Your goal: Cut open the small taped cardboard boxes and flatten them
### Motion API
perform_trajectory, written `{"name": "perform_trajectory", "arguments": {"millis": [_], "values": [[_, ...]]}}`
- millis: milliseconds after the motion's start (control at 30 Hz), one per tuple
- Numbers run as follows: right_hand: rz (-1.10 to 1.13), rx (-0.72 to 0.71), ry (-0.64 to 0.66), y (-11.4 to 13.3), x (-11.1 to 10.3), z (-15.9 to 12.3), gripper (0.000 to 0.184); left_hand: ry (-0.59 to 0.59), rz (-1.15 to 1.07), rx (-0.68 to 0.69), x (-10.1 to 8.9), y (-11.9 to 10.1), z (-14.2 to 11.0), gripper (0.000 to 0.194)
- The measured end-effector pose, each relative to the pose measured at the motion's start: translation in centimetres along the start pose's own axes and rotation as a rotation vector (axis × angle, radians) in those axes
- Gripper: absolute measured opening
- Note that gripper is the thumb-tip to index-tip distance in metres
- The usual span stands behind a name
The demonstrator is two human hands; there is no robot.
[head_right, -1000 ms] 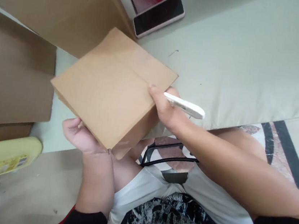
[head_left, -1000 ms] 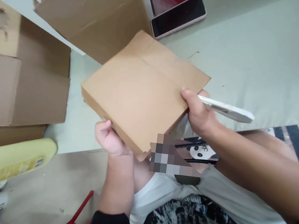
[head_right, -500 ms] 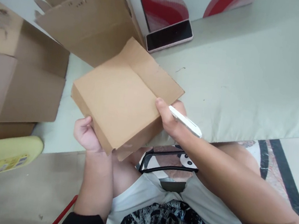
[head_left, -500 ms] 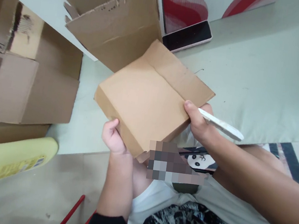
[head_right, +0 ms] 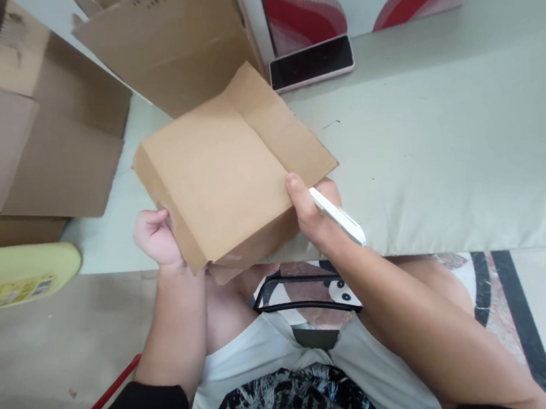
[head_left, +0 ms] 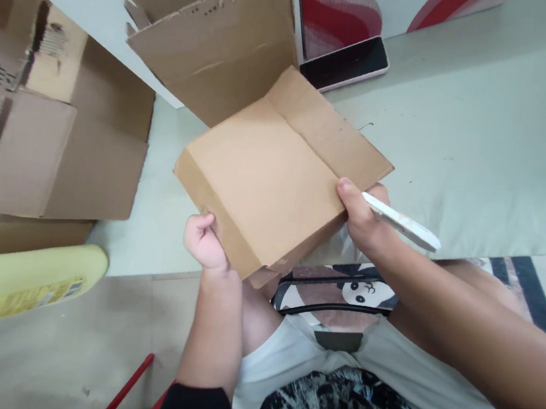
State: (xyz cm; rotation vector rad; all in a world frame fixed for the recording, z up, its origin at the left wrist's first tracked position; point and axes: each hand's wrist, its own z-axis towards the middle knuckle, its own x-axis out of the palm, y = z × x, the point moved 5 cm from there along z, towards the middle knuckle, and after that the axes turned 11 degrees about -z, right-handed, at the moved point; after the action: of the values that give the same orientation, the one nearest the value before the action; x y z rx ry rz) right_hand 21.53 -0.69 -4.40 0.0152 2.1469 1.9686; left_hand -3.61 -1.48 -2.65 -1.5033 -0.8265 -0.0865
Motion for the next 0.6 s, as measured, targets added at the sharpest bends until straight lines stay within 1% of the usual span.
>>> {"name": "perform_trajectory", "arguments": {"millis": [100, 200, 333, 433, 500, 600], "values": [[0.007, 0.012, -0.003, -0.04, 0.03, 0.05, 0.058, 0.015, 0.006, -0.021, 0.33, 0.12, -0.08, 0.041], [0.008, 0.019, -0.003, -0.19, 0.11, 0.06, 0.058, 0.034, -0.008, -0.038, 0.11, 0.19, -0.01, 0.04], [0.019, 0.01, 0.01, -0.25, 0.18, -0.04, 0.057, 0.054, -0.053, -0.032, -0.33, 0.34, 0.2, 0.032], [0.023, 0.007, 0.021, -0.08, 0.19, -0.14, 0.055, 0.053, -0.089, -0.005, -0.25, 0.38, 0.23, 0.027], [0.021, 0.012, 0.006, -0.02, 0.11, -0.17, 0.054, 0.059, -0.08, -0.02, -0.05, 0.45, 0.17, 0.028], [0.031, 0.005, -0.018, -0.07, 0.04, -0.16, 0.051, 0.074, -0.05, -0.072, 0.22, 0.56, 0.05, 0.037]]}}
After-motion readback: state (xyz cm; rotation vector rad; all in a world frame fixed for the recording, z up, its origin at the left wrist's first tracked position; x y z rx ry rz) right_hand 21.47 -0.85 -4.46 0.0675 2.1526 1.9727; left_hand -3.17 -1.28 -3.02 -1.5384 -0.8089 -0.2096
